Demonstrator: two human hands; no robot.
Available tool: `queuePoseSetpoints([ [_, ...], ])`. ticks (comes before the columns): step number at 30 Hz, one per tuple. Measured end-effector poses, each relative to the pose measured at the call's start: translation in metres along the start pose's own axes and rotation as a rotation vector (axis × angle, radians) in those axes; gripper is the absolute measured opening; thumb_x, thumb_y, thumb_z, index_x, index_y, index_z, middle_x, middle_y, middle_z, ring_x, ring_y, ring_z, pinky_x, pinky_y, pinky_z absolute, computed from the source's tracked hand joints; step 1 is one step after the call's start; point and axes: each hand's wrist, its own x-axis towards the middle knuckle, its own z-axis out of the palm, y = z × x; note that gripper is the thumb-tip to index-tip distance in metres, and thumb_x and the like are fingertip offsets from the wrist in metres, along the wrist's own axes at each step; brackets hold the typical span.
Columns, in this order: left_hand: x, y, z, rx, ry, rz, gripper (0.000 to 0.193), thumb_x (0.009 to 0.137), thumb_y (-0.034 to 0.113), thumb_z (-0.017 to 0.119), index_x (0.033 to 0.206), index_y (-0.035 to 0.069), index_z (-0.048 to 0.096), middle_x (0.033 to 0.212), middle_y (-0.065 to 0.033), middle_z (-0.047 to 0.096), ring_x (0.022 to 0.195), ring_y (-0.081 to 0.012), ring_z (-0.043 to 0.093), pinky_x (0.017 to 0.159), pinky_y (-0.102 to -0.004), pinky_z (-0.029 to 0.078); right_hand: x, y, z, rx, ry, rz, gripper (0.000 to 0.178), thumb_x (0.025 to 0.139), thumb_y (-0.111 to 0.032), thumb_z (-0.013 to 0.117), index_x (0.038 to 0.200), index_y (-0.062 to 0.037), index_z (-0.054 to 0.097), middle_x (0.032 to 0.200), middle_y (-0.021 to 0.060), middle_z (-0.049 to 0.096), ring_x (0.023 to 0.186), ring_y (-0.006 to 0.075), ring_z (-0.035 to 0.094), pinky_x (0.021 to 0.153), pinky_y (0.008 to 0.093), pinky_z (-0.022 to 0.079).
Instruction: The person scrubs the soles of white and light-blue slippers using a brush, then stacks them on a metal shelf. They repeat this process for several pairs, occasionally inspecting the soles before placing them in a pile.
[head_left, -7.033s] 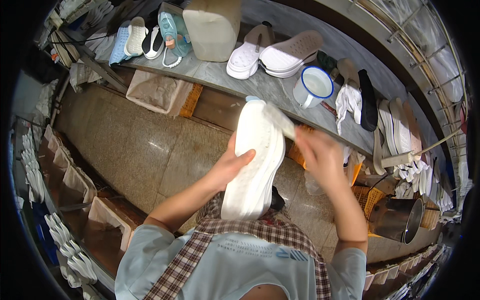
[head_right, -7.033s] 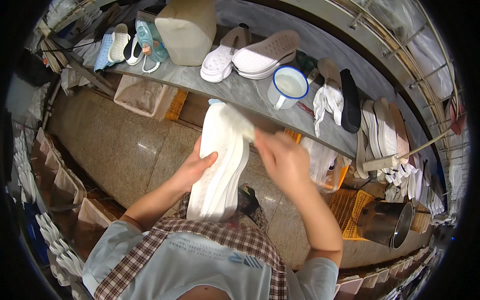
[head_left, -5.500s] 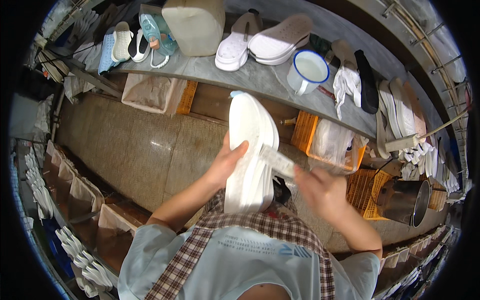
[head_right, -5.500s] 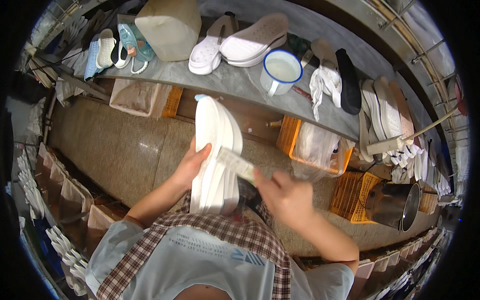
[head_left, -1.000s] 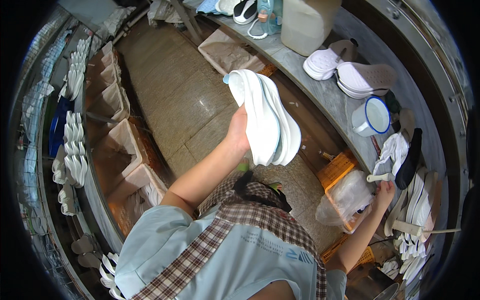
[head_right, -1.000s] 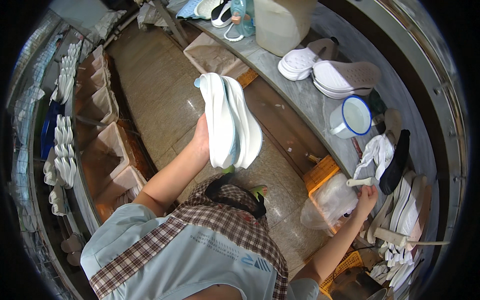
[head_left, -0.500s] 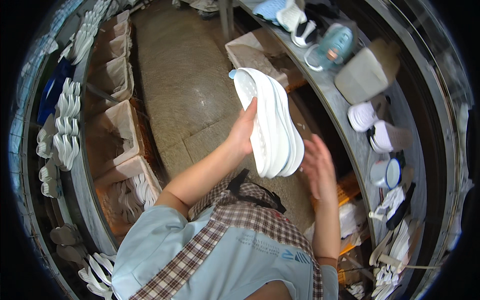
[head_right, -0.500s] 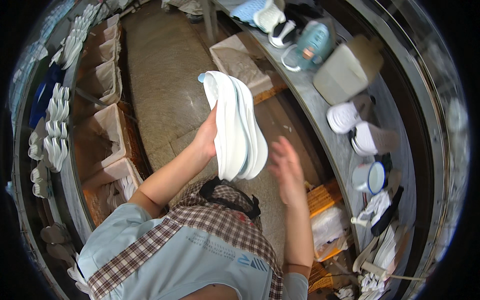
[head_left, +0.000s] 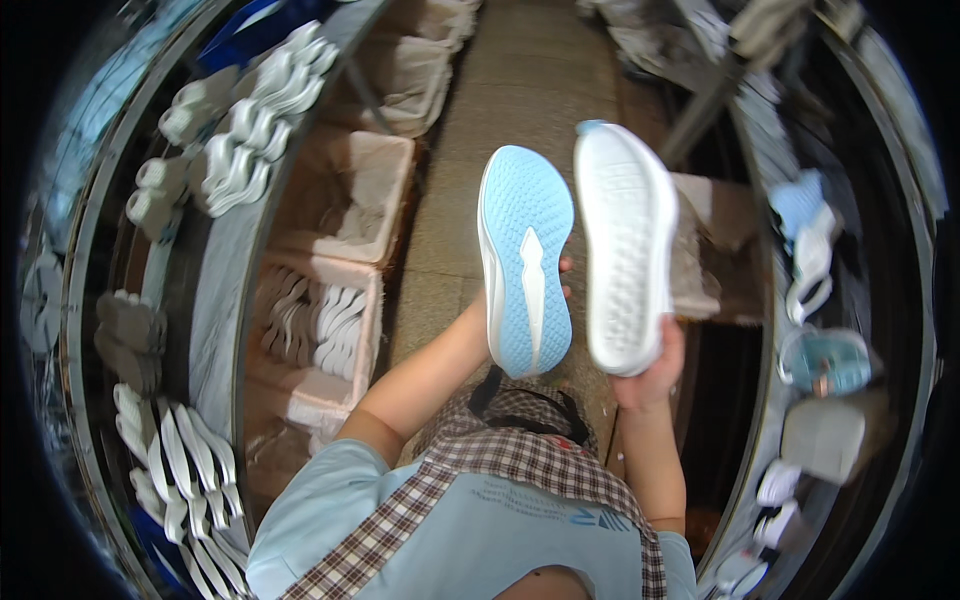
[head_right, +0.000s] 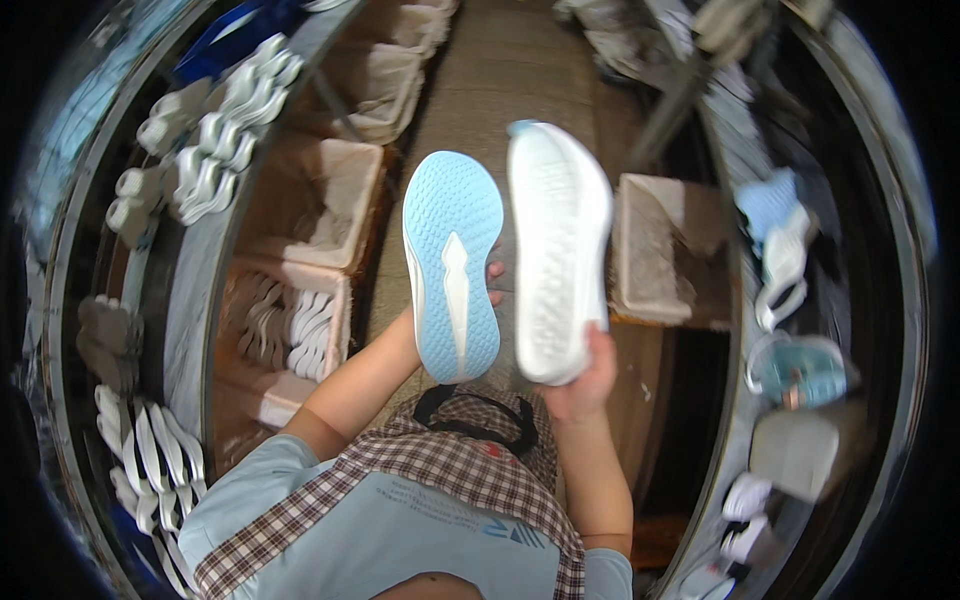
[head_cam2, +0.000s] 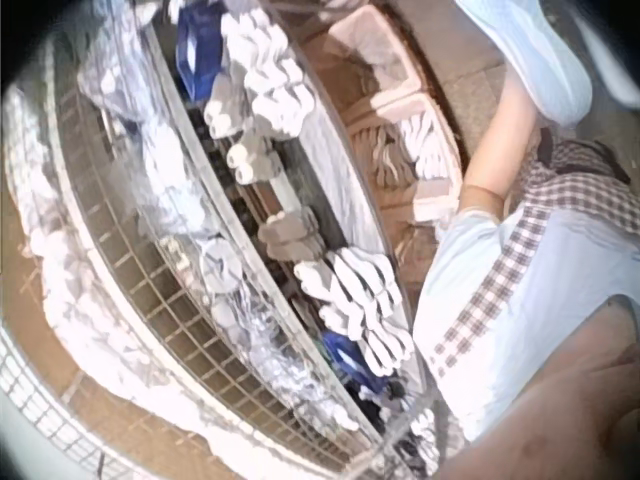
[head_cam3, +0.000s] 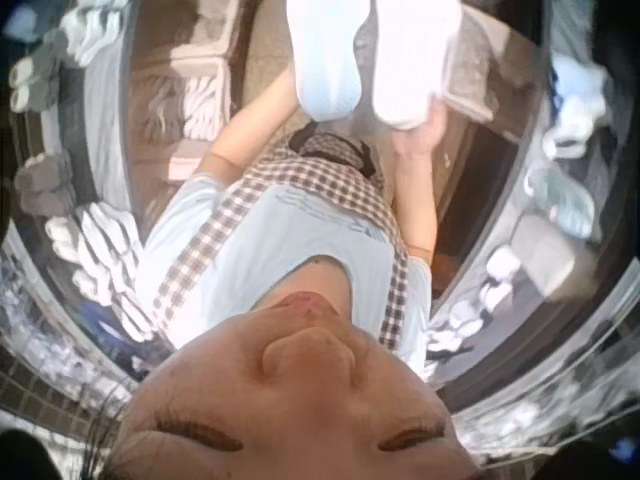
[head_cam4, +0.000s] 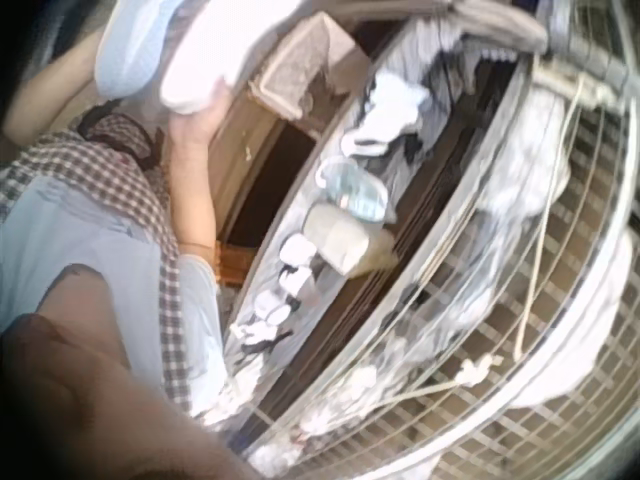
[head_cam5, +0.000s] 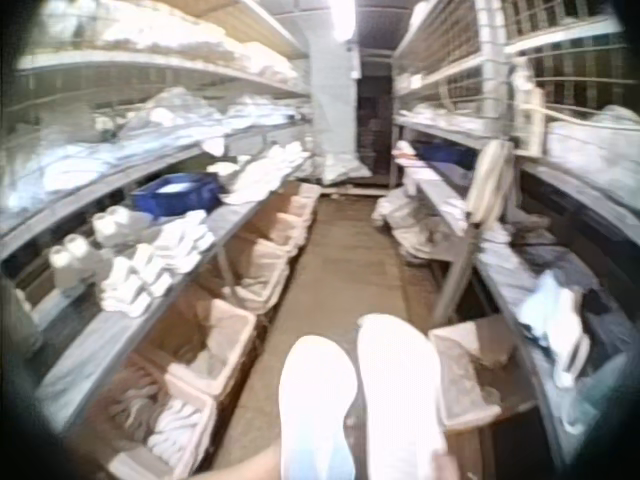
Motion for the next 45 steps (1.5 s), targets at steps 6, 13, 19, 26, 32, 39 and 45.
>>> queuePoseSetpoints([
  [6,0.031,0.069,-0.013,-0.272,-0.173,0.163,0.053,0.085,0.042,0.059,0.125,0.008,0.048,0.121,-0.0090,0.052,0.105,-0.0226,0.052,0.073,-0.0366,0.050,0.104,0.001,0.002,0.498,-0.255,0.337,0.066,0.087,-0.058,0.043,0.137,-0.0144,0.041,0.134,0.0143,0.046,0.119,0.0353,0.045,0.084,0.0477,0.045],
  [13,0.143,0.145,-0.031,-0.245,-0.060,0.411,0.058,0.081,0.043,0.065,0.120,0.003,0.050,0.111,-0.0089,0.057,0.095,-0.0205,0.057,0.070,-0.0296,0.048,0.252,-0.015,0.003,0.462,-0.239,0.456,0.065,0.087,-0.059,0.044,0.135,-0.0157,0.043,0.133,0.0110,0.048,0.119,0.0328,0.045,0.085,0.0470,0.044],
  [19,0.239,0.223,-0.030,-0.374,0.003,0.427,0.060,0.082,0.044,0.064,0.120,0.001,0.049,0.104,-0.0096,0.057,0.095,-0.0208,0.057,0.071,-0.0287,0.048,0.388,-0.041,0.029,0.456,-0.205,0.540,0.064,0.089,-0.058,0.042,0.135,-0.0137,0.042,0.131,0.0116,0.050,0.116,0.0351,0.050,0.083,0.0492,0.047],
  [26,0.326,0.317,-0.061,-0.387,0.030,0.556,0.046,0.087,0.036,0.060,0.115,0.000,0.054,0.109,-0.0105,0.058,0.095,-0.0230,0.056,0.072,-0.0301,0.049,0.527,-0.034,0.065,0.465,-0.318,0.639,0.061,0.092,-0.054,0.039,0.137,-0.0128,0.040,0.133,0.0122,0.049,0.120,0.0338,0.049,0.085,0.0551,0.047],
  [32,0.412,0.420,-0.110,0.013,0.145,0.573,0.042,0.092,0.032,0.054,0.121,0.002,0.053,0.116,-0.0111,0.057,0.101,-0.0237,0.057,0.082,-0.0324,0.051,0.657,-0.010,0.132,-0.353,-0.527,0.267,0.068,0.093,-0.049,0.043,0.142,-0.0036,0.029,0.137,0.0158,0.042,0.127,0.0256,0.041,0.104,0.0386,0.035],
  [39,0.500,0.546,-0.111,0.109,0.147,0.449,0.051,0.096,0.037,0.047,0.134,0.003,0.038,0.119,-0.0104,0.054,0.105,-0.0189,0.057,0.089,-0.0299,0.049,0.807,-0.011,0.228,-0.960,-0.793,0.005,0.072,0.096,-0.056,0.012,0.130,-0.0066,0.052,0.137,0.0192,0.034,0.128,0.0316,0.036,0.105,0.0396,0.030],
  [45,0.588,0.627,-0.131,0.058,0.164,0.469,0.049,0.096,0.034,0.046,0.133,0.002,0.039,0.116,-0.0084,0.056,0.101,-0.0181,0.058,0.088,-0.0306,0.050,0.921,-0.015,0.248,-0.952,-0.774,-0.001,0.066,0.099,-0.051,0.014,0.127,-0.0071,0.054,0.138,0.0193,0.034,0.127,0.0323,0.036,0.105,0.0394,0.031],
])
